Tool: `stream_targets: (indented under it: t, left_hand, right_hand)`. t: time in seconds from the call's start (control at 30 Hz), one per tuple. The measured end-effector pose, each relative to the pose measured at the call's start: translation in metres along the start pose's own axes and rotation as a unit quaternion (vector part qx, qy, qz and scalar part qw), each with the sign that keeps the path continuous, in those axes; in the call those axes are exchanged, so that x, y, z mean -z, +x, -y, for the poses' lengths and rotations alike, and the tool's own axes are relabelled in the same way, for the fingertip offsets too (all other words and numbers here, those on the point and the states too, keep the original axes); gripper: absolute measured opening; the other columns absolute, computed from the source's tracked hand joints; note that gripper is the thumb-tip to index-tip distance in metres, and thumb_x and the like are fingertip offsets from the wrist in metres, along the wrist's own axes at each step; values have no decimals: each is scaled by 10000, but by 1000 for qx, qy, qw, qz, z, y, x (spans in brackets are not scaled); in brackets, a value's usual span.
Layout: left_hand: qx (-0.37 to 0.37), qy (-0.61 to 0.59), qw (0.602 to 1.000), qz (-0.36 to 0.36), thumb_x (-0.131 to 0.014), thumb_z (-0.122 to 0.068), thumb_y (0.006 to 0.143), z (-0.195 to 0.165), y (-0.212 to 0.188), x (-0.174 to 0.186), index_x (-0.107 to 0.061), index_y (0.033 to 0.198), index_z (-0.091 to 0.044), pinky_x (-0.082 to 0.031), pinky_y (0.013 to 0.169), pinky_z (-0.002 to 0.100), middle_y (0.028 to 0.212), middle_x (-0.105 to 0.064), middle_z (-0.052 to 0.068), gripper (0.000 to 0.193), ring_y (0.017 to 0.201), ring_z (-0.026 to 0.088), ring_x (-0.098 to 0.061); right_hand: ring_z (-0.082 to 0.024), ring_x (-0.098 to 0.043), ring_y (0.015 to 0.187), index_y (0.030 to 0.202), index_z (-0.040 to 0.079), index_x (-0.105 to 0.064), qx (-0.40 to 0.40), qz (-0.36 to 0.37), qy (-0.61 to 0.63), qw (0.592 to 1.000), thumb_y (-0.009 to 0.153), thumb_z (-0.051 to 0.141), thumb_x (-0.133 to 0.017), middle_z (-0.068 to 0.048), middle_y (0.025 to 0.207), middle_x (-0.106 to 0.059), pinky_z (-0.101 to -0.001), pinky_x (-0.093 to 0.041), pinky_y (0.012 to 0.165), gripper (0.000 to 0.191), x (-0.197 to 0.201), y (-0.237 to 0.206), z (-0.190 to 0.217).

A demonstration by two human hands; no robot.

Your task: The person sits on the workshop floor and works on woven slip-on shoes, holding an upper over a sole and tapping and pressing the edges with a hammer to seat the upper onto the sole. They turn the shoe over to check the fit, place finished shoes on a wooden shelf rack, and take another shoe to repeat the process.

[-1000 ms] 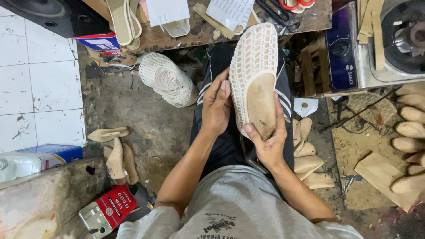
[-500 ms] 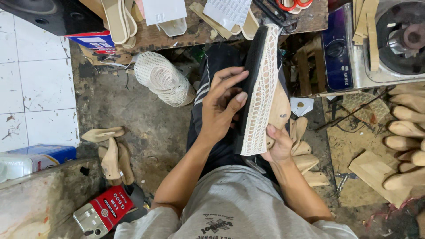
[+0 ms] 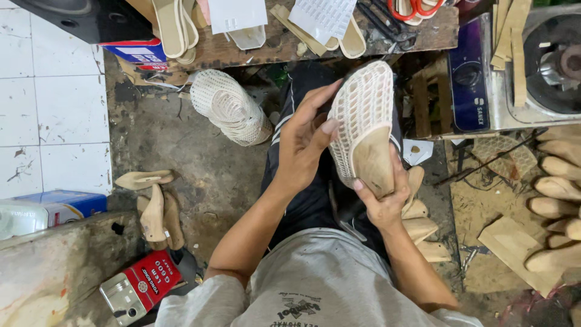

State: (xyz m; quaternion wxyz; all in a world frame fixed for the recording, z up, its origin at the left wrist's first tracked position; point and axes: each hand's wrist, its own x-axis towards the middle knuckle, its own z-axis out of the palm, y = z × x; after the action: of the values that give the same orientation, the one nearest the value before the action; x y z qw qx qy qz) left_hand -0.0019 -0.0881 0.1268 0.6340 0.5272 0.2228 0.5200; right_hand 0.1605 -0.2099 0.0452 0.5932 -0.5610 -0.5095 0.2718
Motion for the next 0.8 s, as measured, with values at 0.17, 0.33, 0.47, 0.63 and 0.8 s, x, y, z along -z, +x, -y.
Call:
stream_targets:
  t: [0.17,0.33,0.47,0.63,0.8]
  left_hand:
    - [16,24,999,-45,-619,-109,1101,3,21,-3,-564,1466,28,-514,1007,241,1217,-672,57,394,1076,79,-615]
    - [20,71,991,-113,-621,-105,1080,25,22,5,-633,1393,38,-533,932,228,1185,-681,62,345,1033,67,-608]
    - [41,4,999,-26,-697,-201,1026,45,17,28,-496,1498,38,-481,1053,250,1368,-639,64,565,1202,99,-592]
    - [136,-10,985,108,-880,-254,812,54,4,12,-358,1555,89,-407,1163,379,1449,-561,155,971,1334,225,-535]
    - [7,207,971,122,-861,-252,841,23,50,5,-305,1616,5,-419,1173,378,1510,-561,134,988,1389,226,-549]
  right_hand:
    - [-333,-622,1279,1487,64,-493,128,42,-135,982,787,25,-845,-225,1398,-579,-383,-511,1094,785,4,13,-2]
    - [-332,-635,1238,1457,22,-533,82,57,-135,986,766,34,-848,-227,1378,-593,-384,-509,1063,760,3,16,-8]
    - [-323,-603,1277,1464,-4,-515,32,48,-93,994,772,67,-831,-233,1396,-596,-379,-449,1115,764,0,16,-1]
    - [-242,-527,1309,1522,16,-406,-74,3,133,988,872,138,-762,-153,1395,-528,-345,-411,1121,751,-10,34,28]
    - [-304,-487,1319,1387,35,-547,32,80,-201,976,848,157,-769,-190,1375,-476,-401,-377,1128,595,36,54,61]
